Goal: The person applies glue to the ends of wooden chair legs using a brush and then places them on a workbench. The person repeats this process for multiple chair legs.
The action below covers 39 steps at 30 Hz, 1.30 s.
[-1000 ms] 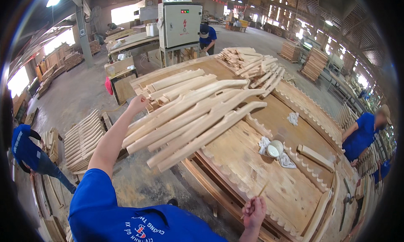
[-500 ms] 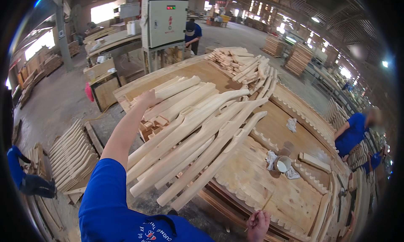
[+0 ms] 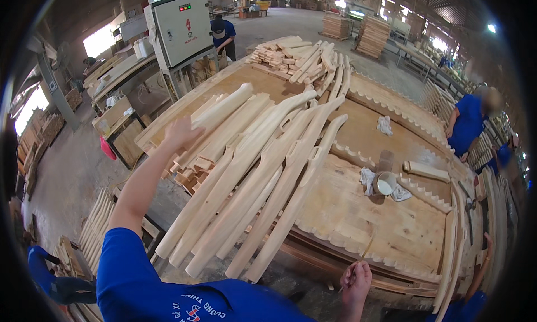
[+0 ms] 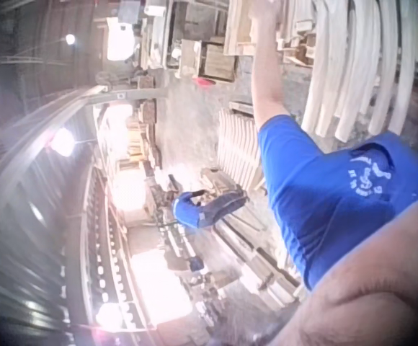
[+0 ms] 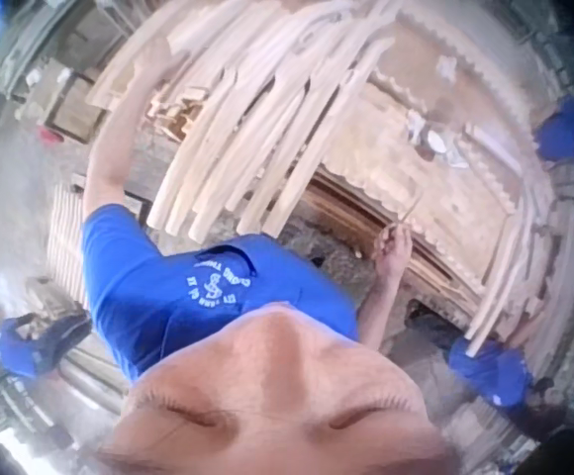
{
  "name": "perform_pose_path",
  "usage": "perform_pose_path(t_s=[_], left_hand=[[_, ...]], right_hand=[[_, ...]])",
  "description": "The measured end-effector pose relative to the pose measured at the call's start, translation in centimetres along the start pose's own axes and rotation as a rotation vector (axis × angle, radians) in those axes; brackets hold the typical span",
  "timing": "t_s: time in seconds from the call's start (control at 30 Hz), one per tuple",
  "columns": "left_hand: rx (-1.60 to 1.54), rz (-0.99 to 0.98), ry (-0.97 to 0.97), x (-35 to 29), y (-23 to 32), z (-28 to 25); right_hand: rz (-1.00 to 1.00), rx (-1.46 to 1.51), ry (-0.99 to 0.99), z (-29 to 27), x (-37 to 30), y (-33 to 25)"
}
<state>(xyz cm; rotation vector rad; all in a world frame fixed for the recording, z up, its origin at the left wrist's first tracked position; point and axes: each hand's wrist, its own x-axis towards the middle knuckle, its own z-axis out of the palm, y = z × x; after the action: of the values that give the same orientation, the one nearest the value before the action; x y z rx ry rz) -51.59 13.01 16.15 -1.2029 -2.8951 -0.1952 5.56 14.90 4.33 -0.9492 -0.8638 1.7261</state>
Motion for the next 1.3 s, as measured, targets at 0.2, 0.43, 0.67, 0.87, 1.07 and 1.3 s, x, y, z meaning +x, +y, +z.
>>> perform_pose_path(t_s=[0.2,0.43,0.67,0.87,1.07,1.3], left_hand=[[-0.614,-0.023,-0.329,2.3,3.1,4.2],[-0.664,0.039,-0.943,7.3,4.1,3.2],[-0.766,-0.142,-0.828,7.2,3.5,2.5],[-0.930,-0.035,-0.825,4.2,5.3,2.4],[-0.954,0.107,-0.511,3.1,2.0,2.9],[-0.785,0.568,-0.136,-8.7,13.8,-1.2]], right_hand=[[0.026,0.061,-0.001,1.2,-0.1,0.3],[0.009,0.034,0.042,-0.1,-1.5,0.5],[-0.004,0.049,0.171,-2.5,-2.7,-0.8],[-0.163,-0.045,0.223,-4.6,-2.3,-3.7],[-0.174,0.026,0.124,-6.2,-1.6,-4.7],[-0.280,0.055,0.207,-12.1,0.2,-8.7]])
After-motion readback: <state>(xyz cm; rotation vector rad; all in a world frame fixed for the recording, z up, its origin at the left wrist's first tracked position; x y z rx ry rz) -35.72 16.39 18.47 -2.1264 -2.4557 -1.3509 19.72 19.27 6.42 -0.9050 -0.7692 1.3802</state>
